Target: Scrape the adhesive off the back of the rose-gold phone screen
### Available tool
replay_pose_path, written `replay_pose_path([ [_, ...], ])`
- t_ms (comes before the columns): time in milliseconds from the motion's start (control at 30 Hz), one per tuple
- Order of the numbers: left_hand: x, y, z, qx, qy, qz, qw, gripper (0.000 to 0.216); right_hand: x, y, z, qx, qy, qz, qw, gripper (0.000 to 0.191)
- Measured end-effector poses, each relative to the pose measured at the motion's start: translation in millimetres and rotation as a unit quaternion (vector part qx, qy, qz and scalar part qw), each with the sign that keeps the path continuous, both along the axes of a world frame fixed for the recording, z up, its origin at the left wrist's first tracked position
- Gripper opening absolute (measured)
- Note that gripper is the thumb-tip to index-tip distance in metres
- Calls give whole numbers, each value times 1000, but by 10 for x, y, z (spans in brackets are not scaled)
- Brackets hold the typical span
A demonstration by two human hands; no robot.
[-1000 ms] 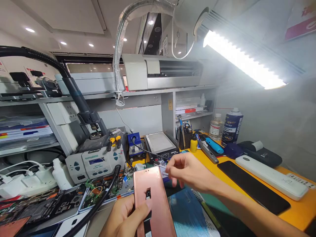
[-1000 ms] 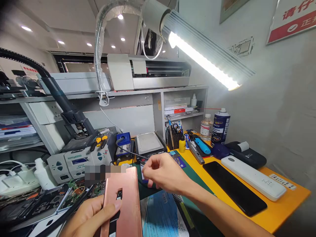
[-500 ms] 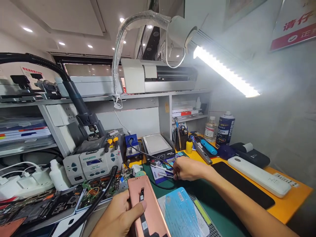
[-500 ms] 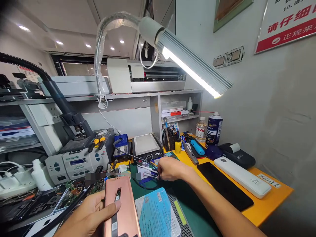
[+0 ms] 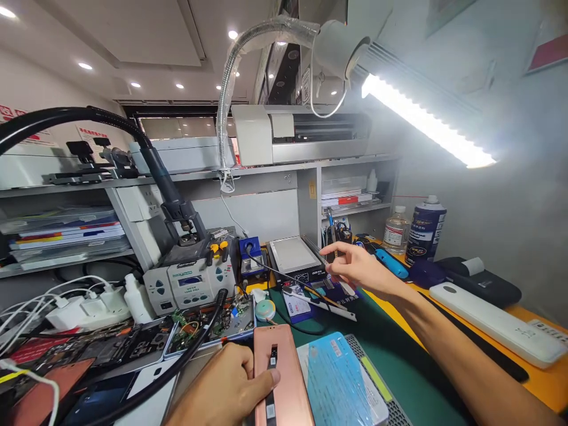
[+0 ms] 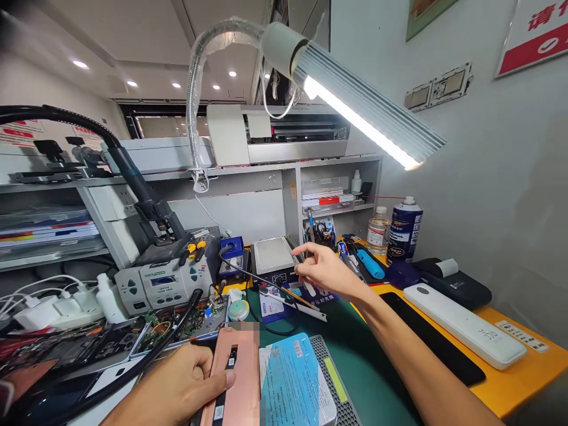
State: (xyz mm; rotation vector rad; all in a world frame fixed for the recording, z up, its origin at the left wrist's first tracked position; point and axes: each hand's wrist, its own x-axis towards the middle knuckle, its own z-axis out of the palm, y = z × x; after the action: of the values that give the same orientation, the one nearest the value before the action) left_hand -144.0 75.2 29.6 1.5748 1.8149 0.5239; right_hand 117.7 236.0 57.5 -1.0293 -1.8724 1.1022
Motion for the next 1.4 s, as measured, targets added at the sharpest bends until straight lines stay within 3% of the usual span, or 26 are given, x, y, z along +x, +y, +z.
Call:
replay_pose_path([
  [133, -90, 57, -26, 7, 93, -15, 996, 44, -75, -150, 82, -86, 160, 46, 982, 25],
  [333, -530, 119, 63, 124, 123, 82, 981, 44, -78, -318, 223, -206, 297, 122, 924, 31],
  [433, -634, 122, 33, 143, 158, 52, 976, 28, -85, -360, 250, -235, 320, 136, 908, 31],
  [567, -589, 142, -113, 120, 219, -16, 968, 35, -158, -424, 232, -243, 324, 142, 903, 23],
  [800, -576, 223, -170, 116, 263, -18, 958, 13, -245, -470, 171, -252, 297, 148, 909, 16],
  [967, -637, 202, -18, 110, 220, -8, 969, 18, -247, -475, 178, -256, 282, 132, 915, 15],
  [1133, -644, 27, 261, 154, 147, 28, 977, 22, -288, -540, 161, -257, 250, 129, 925, 19],
  [1267, -727, -297, 476, 200, 109, 78, 971, 25, -391, -506, 25, -263, 218, 141, 929, 26],
  [1400, -971, -824, 684, 219, 115, 117, 962, 31, -465, -374, -155, -277, 186, 139, 932, 31],
])
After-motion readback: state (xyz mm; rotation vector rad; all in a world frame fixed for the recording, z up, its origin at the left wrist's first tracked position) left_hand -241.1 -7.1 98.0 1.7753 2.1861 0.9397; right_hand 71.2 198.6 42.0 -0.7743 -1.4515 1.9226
